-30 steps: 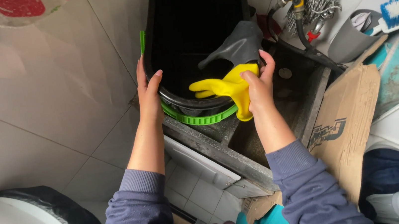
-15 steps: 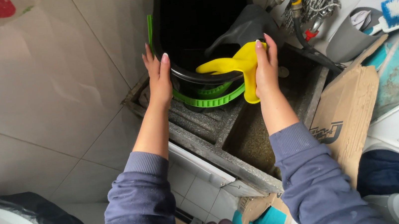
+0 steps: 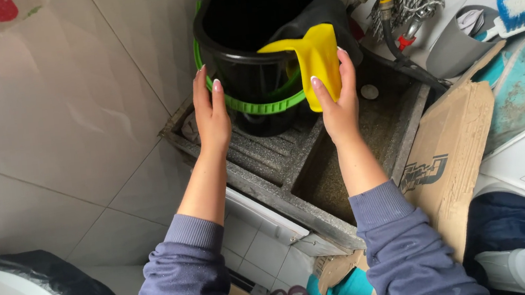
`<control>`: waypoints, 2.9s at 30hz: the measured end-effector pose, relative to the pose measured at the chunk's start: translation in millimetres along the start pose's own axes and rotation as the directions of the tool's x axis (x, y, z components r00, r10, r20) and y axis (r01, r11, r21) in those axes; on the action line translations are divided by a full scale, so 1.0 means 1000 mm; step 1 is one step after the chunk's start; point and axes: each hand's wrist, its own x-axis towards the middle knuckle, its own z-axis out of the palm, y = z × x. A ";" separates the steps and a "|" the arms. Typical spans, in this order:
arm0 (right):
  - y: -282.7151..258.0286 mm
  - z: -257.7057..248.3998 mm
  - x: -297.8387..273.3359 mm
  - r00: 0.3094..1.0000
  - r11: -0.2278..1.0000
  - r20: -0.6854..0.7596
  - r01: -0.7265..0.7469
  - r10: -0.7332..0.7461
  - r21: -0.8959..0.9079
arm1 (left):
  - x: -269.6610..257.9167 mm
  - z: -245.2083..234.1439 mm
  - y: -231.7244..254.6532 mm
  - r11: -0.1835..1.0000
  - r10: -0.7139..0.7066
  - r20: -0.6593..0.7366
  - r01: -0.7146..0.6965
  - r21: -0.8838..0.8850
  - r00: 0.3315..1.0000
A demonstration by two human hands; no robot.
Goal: The person retrieves a laundry detergent bottle from a cabinet, opens it, and pours detergent into the cap. They then pour the detergent into the washing machine drum containing clothes. The person rinses the cap with water from a sink and pours the rinse water into the machine.
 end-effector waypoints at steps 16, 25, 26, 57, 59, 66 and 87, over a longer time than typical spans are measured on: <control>0.000 0.008 -0.086 0.981 0.981 0.028 0.189 -0.190 0.042 | -0.086 -0.041 0.006 0.990 0.136 0.088 -0.139 0.025 0.987; 0.019 0.003 -0.161 0.993 0.993 0.045 0.110 -0.112 0.041 | -0.157 -0.057 -0.004 0.992 0.120 0.096 -0.122 0.021 0.988; 0.020 0.002 -0.169 0.992 0.993 0.057 0.111 -0.113 0.032 | -0.165 -0.059 -0.006 0.992 0.121 0.090 -0.124 0.036 0.989; 0.095 0.004 -0.394 0.996 0.989 0.035 -0.073 0.078 -0.126 | -0.352 -0.092 -0.039 0.997 0.040 0.124 -0.047 0.060 0.991; 0.127 0.011 -0.406 0.995 0.988 -0.047 -0.096 0.091 -0.119 | -0.356 -0.094 -0.052 0.998 0.040 0.153 -0.048 0.046 0.987; 0.228 0.014 -0.448 0.967 0.959 -0.211 -0.186 0.141 -0.212 | -0.383 -0.057 -0.116 0.999 0.045 0.227 -0.041 -0.023 0.973; 0.434 0.033 -0.456 0.816 0.872 -0.308 -0.453 0.489 0.185 | -0.422 0.039 -0.212 0.994 -0.009 0.219 0.033 -0.107 0.976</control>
